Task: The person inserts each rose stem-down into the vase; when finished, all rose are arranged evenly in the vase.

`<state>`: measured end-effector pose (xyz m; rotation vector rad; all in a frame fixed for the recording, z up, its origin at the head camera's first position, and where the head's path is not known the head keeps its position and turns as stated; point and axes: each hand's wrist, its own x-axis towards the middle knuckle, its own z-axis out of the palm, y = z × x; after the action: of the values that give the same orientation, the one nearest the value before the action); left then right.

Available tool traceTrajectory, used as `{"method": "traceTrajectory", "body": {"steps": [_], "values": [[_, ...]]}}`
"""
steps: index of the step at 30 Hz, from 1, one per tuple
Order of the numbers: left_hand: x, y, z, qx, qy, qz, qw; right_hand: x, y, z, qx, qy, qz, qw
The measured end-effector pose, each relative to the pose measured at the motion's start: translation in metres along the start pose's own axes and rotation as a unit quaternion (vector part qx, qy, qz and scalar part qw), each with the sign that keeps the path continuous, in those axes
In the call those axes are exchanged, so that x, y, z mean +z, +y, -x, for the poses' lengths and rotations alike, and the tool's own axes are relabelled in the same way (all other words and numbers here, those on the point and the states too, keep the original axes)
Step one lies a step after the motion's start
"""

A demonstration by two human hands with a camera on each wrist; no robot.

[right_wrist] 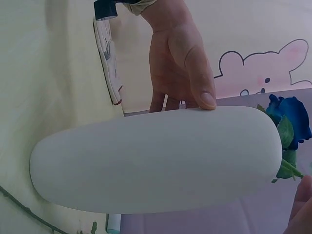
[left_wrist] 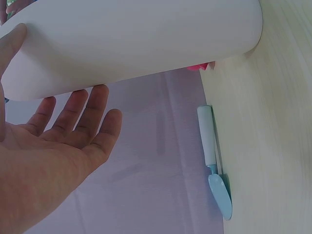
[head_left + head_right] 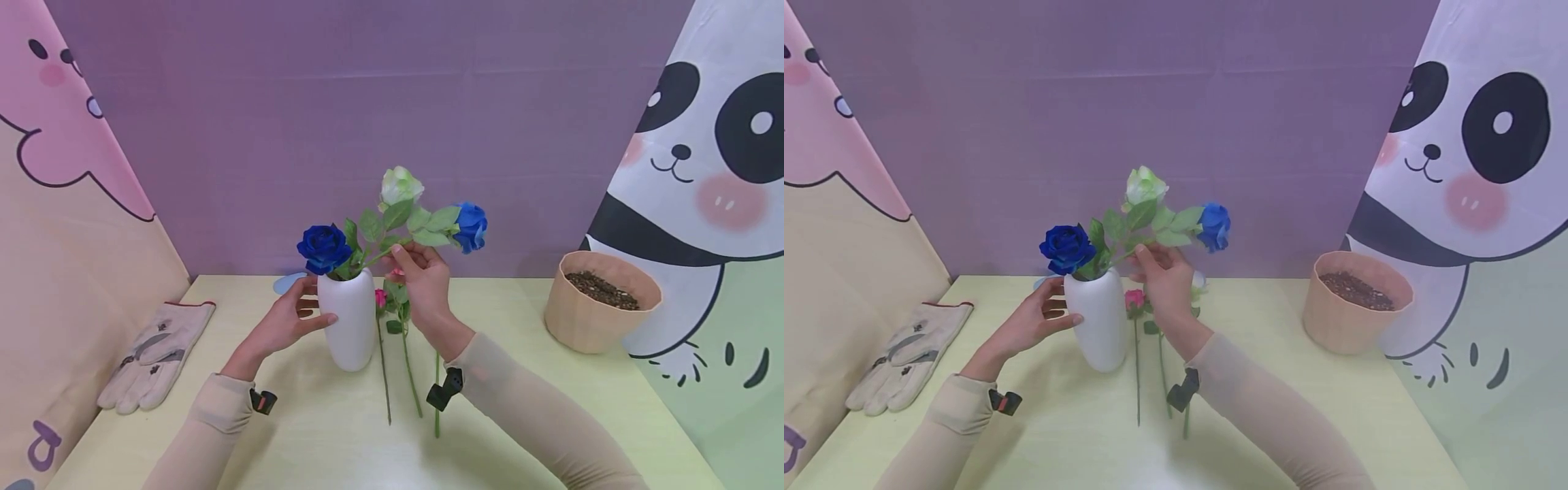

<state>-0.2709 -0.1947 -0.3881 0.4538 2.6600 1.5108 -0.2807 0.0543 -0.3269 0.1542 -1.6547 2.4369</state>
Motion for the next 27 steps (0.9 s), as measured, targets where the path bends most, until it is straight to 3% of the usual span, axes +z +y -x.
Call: {"method": "traceTrajectory", "body": {"steps": [6, 15, 27], "values": [[-0.0003, 0.0008, 0.0008, 0.004, 0.002, 0.001, 1.0000, 0.0016, -0.0012, 0.0006, -0.011, -0.008, -0.013, 1.000], [0.0001, 0.0021, 0.0015, 0.001, 0.003, 0.000, 1.0000, 0.0054, -0.0023, -0.0015, 0.006, 0.015, -0.014, 1.000], [0.0011, 0.0029, 0.0016, -0.001, -0.001, 0.008, 1.0000, 0.0058, 0.0022, -0.0038, 0.036, -0.003, 0.042, 0.998]]}}
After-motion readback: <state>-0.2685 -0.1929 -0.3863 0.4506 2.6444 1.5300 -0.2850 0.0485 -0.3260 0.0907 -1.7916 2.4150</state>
